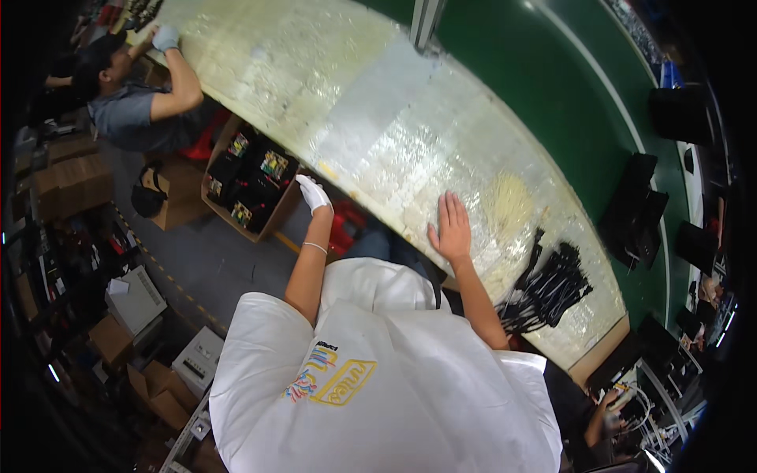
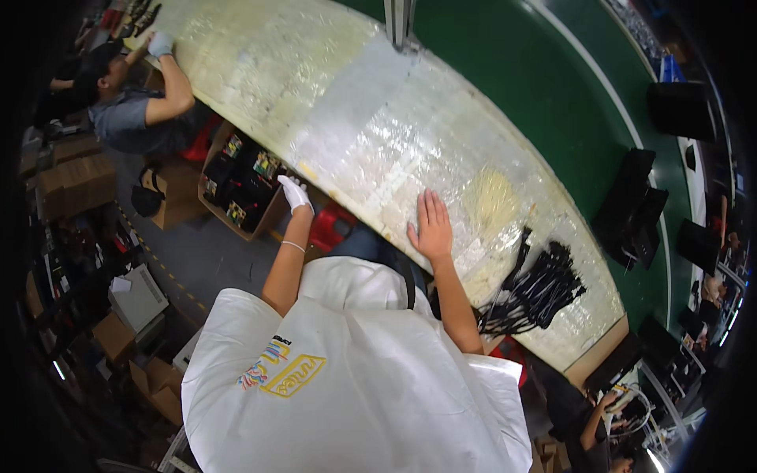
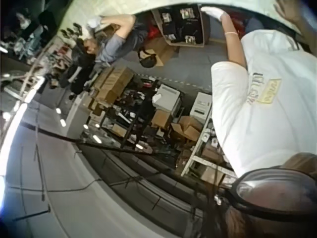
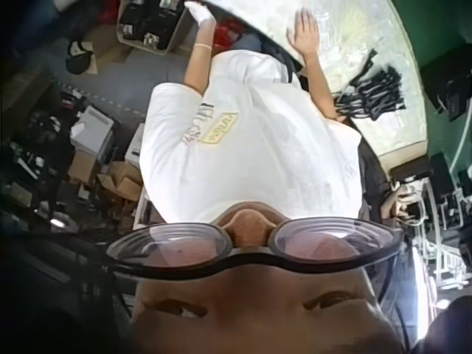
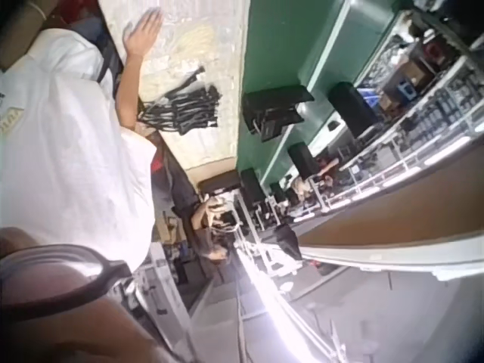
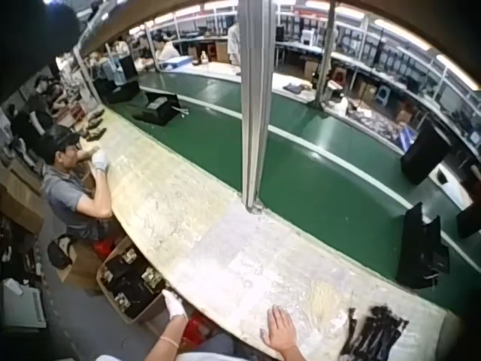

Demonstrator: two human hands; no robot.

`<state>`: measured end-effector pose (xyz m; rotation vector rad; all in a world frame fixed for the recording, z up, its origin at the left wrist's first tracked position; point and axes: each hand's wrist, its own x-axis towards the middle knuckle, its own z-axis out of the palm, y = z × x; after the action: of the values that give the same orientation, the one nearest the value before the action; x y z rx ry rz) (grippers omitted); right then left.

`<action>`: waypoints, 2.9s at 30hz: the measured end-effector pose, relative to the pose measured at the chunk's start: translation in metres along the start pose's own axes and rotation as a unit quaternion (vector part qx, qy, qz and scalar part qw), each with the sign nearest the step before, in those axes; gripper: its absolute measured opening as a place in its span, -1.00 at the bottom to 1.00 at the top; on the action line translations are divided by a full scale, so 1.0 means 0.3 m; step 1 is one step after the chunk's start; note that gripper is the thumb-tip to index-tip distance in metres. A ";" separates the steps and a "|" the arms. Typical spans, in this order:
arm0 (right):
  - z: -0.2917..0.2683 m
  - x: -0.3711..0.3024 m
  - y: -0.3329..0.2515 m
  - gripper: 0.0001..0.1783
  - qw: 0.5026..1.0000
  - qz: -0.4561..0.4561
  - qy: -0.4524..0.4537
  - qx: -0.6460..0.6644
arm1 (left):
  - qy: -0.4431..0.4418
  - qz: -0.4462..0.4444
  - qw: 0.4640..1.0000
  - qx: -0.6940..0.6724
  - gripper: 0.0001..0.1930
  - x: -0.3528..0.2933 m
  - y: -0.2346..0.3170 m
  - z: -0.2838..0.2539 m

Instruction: Assembling an electronic component by placing a circuit board into a plastic housing and connecting internal wires.

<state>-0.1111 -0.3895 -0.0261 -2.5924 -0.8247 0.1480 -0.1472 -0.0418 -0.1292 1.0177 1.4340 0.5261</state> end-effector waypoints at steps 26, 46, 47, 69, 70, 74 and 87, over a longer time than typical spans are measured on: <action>0.076 -0.158 -0.002 -0.33 0.995 -0.028 0.089 -0.020 | 0.077 0.080 0.960 0.258 -0.37 -0.296 -0.032 0.176; 0.047 -0.159 0.069 -0.39 0.996 -0.053 0.078 0.001 | 0.124 -0.018 0.960 0.250 -0.40 -0.381 0.016 0.200; 0.046 -0.160 0.070 -0.39 0.995 -0.053 0.081 0.003 | 0.125 -0.014 0.960 0.250 -0.40 -0.381 0.016 0.201; 0.037 -0.151 0.063 -0.39 0.999 -0.037 0.039 -0.002 | 0.135 -0.017 0.951 0.278 -0.37 -0.397 0.049 0.191; 0.038 -0.155 0.061 -0.38 0.999 -0.037 0.035 -0.001 | 0.134 -0.016 0.951 0.278 -0.37 -0.394 0.045 0.187; 0.036 -0.166 0.061 -0.38 0.999 -0.029 0.038 0.003 | 0.118 -0.006 0.960 0.255 -0.34 -0.405 0.048 0.187; 0.021 -0.144 0.057 -0.39 0.997 -0.040 0.061 -0.003 | 0.096 0.011 0.966 0.240 -0.28 -0.394 0.059 0.186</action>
<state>-0.1387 -0.4248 -0.0399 -2.5413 -0.8831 -0.0350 -0.1041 -0.1443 -0.0581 1.3954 1.7746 0.3012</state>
